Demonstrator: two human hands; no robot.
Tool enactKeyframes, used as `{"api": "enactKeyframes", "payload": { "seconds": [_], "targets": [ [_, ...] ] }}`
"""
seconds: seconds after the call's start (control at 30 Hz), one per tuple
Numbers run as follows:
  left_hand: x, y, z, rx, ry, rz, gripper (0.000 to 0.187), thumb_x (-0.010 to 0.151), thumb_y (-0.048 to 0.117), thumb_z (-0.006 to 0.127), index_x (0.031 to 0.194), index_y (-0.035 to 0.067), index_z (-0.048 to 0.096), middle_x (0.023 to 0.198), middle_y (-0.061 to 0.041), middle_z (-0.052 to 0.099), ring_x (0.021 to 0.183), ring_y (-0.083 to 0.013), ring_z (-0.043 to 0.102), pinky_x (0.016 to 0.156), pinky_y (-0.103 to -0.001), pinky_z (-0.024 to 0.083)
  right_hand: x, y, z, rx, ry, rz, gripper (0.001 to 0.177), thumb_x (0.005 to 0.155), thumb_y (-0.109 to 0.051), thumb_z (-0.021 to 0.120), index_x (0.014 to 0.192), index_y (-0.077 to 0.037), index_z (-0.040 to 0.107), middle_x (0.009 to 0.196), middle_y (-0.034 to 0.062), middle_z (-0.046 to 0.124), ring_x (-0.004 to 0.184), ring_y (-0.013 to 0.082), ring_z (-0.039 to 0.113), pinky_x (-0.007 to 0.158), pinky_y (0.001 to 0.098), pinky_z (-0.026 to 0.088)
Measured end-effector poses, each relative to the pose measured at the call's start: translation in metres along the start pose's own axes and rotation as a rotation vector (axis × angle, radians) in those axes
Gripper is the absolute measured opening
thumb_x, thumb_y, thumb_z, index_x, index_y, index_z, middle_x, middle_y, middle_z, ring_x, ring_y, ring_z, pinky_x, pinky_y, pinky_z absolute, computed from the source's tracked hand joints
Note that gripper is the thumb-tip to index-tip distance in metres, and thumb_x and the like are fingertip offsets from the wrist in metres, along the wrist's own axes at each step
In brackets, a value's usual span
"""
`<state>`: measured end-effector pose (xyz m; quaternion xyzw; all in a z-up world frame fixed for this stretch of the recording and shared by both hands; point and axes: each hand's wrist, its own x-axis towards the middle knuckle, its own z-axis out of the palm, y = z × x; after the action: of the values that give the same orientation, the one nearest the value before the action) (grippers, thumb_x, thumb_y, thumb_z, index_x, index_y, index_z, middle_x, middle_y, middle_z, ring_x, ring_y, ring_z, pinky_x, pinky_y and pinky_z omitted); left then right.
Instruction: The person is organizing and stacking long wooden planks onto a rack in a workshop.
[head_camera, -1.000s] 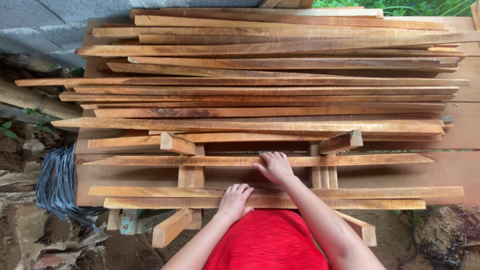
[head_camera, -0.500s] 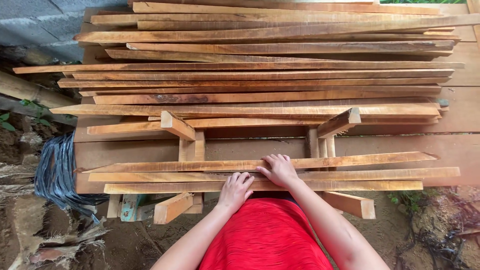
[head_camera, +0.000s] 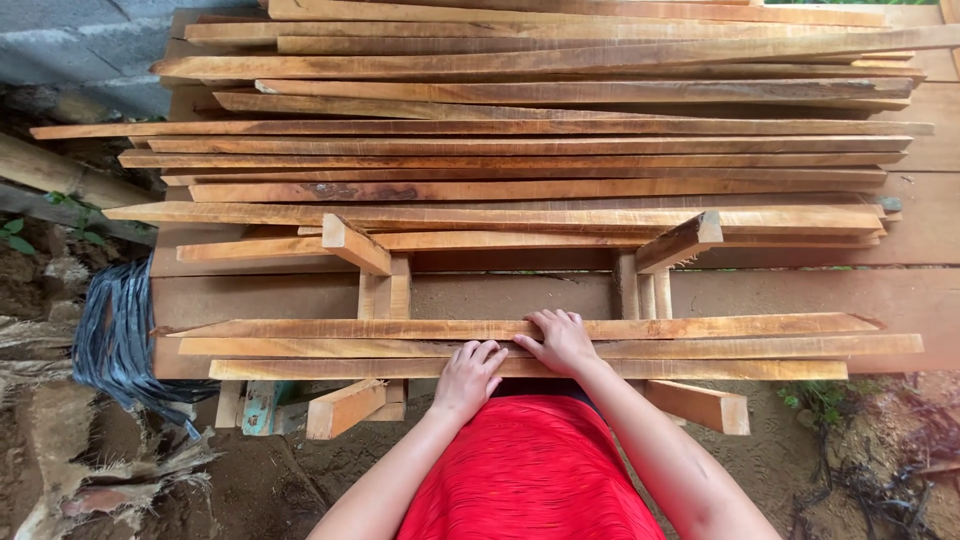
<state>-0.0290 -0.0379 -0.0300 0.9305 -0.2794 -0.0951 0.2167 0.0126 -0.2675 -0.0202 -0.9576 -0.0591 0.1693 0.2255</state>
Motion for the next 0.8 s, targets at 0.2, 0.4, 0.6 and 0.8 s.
{"api": "enactKeyframes", "payload": {
  "seconds": [0.2,0.4,0.6,0.8],
  "targets": [
    [0.004,0.001,-0.008,-0.03,-0.064,-0.018,0.052,0.083,0.024,0.079,0.132,0.014,0.065,0.133,-0.005,0.057,0.126,-0.0285,0.051,0.103,-0.044,0.045,0.001,-0.002,-0.001,-0.007,-0.026,0.026,0.058,0.09,-0.059,0.063,0.124,-0.012,0.069,0.118,0.0094,0.071,0.117,0.0289,0.061,0.104,0.0433,0.04],
    [0.008,0.0,-0.014,-0.055,-0.078,-0.027,0.053,0.081,0.024,0.08,0.131,0.014,0.066,0.131,-0.004,0.058,0.124,-0.0272,0.052,0.103,-0.044,0.045,0.003,0.0,-0.003,0.032,-0.021,0.023,0.058,0.089,-0.058,0.065,0.122,-0.012,0.071,0.118,0.0086,0.071,0.117,0.0285,0.06,0.102,0.0426,0.041],
    [0.01,-0.002,-0.019,-0.076,-0.113,-0.032,0.053,0.082,0.026,0.081,0.132,0.015,0.066,0.131,-0.003,0.058,0.124,-0.0257,0.052,0.104,-0.043,0.045,0.004,0.002,-0.012,0.049,-0.056,0.037,0.056,0.086,-0.061,0.066,0.121,-0.017,0.073,0.114,0.0063,0.072,0.116,0.0255,0.061,0.103,0.0416,0.042],
    [0.009,-0.004,-0.016,-0.075,-0.105,-0.019,0.053,0.082,0.027,0.081,0.132,0.015,0.066,0.132,-0.003,0.058,0.123,-0.0258,0.052,0.102,-0.043,0.046,0.004,0.011,-0.017,0.011,-0.065,0.064,0.059,0.084,-0.062,0.068,0.121,-0.017,0.073,0.112,0.0059,0.072,0.116,0.0251,0.062,0.101,0.0419,0.043]
  ]
}}
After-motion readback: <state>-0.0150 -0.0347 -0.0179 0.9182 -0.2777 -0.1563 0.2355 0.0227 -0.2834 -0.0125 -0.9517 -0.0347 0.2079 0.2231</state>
